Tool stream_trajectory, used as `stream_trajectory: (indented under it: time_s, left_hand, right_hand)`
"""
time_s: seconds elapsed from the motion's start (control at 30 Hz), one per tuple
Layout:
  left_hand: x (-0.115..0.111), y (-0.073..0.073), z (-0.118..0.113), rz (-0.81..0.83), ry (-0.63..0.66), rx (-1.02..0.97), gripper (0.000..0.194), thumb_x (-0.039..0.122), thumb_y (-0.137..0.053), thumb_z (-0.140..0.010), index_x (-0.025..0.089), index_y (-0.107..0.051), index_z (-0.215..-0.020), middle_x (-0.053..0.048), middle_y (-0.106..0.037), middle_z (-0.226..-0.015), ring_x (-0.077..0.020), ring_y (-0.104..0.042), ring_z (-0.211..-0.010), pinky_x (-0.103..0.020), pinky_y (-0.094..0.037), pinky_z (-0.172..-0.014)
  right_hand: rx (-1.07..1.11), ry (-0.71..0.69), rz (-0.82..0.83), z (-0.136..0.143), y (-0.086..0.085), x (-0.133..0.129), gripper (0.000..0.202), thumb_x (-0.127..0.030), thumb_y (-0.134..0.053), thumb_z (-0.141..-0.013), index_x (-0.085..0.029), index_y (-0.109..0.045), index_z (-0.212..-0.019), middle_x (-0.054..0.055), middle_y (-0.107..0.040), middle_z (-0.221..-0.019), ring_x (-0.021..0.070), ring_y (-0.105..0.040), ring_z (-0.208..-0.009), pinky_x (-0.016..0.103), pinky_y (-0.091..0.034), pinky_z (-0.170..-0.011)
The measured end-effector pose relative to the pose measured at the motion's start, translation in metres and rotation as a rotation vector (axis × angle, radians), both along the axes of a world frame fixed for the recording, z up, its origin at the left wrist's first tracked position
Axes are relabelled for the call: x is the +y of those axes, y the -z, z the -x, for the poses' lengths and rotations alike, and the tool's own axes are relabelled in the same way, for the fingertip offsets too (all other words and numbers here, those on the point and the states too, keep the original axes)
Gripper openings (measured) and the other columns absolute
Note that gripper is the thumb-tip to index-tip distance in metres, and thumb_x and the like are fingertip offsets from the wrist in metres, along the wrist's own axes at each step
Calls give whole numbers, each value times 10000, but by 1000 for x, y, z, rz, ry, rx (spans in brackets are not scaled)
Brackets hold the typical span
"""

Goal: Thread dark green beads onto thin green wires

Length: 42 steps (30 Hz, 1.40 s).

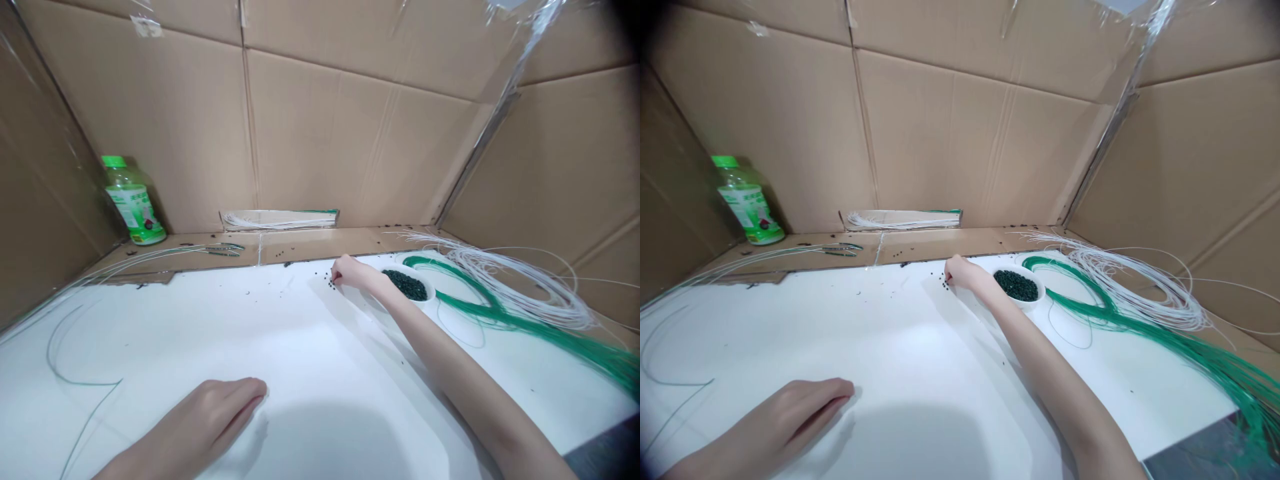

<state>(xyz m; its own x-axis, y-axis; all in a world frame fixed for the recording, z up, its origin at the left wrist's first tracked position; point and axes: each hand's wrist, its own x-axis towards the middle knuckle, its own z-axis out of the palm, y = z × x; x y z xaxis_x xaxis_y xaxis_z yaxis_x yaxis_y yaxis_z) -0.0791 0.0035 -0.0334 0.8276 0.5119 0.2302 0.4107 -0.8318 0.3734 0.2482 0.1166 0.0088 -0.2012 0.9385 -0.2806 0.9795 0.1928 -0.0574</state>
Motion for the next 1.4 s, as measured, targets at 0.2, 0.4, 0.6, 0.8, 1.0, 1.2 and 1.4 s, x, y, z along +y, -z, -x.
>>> stream_trajectory:
  time_s: [0.2, 0.4, 0.6, 0.8, 1.0, 1.2, 1.4]
  left_hand:
    - [0, 1, 1, 17, -11, -9, 228, 205, -334, -921, 215, -556, -867, 28, -592, -632, -104, -571, -521, -187, -445, -513]
    - [-1, -2, 0, 12, -8, -21, 246, 214, -330, -923, 212, -558, -833, 32, -580, -606, -101, -557, -494, -184, -438, -492]
    - [-1, -1, 1, 5, -6, -34, 238, 207, -331, -920, 215, -562, -863, 25, -595, -626, -107, -575, -515, -188, -449, -502]
    - [-1, -2, -1, -1, 3, -69, 243, 214, -324, -925, 217, -561, -870, 24, -594, -617, -107, -570, -508, -187, -446, -498]
    - [-1, -2, 0, 6, 1, -38, 240, 220, -324, -929, 222, -558, -876, 25, -586, -623, -107, -567, -514, -188, -443, -506]
    - [0, 0, 0, -2, 5, -23, 234, 205, -322, -928, 213, -549, -874, 20, -590, -629, -107, -570, -520, -188, -440, -510]
    - [-1, -1, 1, -24, 4, -16, 240, 204, -318, -926, 210, -554, -880, 12, -601, -640, -114, -581, -535, -191, -448, -502]
  right_hand:
    - [1, -8, 16, 7, -1, -3, 223, -304, -532, -884, -128, -594, -1005, 57, -618, -1009, 156, -605, -879, 345, -514, -764]
    - [-71, 86, -19, 0, -1, -3, 247, -308, -529, -885, -128, -579, -1046, 65, -609, -1029, 162, -605, -882, 353, -515, -765]
    - [-36, 49, -3, -3, -13, -6, 221, -293, -535, -882, -132, -594, -1021, 64, -610, -1046, 169, -598, -919, 360, -506, -796]
    - [-2, -11, 84, 15, -18, -14, 184, -278, -558, -869, -122, -609, -952, 43, -628, -969, 149, -610, -848, 328, -519, -745]
    - [-98, 92, 53, 12, -12, -13, 233, -296, -540, -880, -128, -584, -1035, 61, -608, -1029, 160, -605, -879, 344, -519, -756]
    - [-115, 136, -16, 14, -14, -11, 254, -299, -536, -882, -124, -575, -1061, 75, -600, -1060, 174, -598, -921, 366, -508, -792]
    - [-61, 83, 28, 27, -12, -12, 241, -299, -541, -879, -123, -584, -1038, 68, -608, -1038, 166, -604, -898, 350, -516, -768]
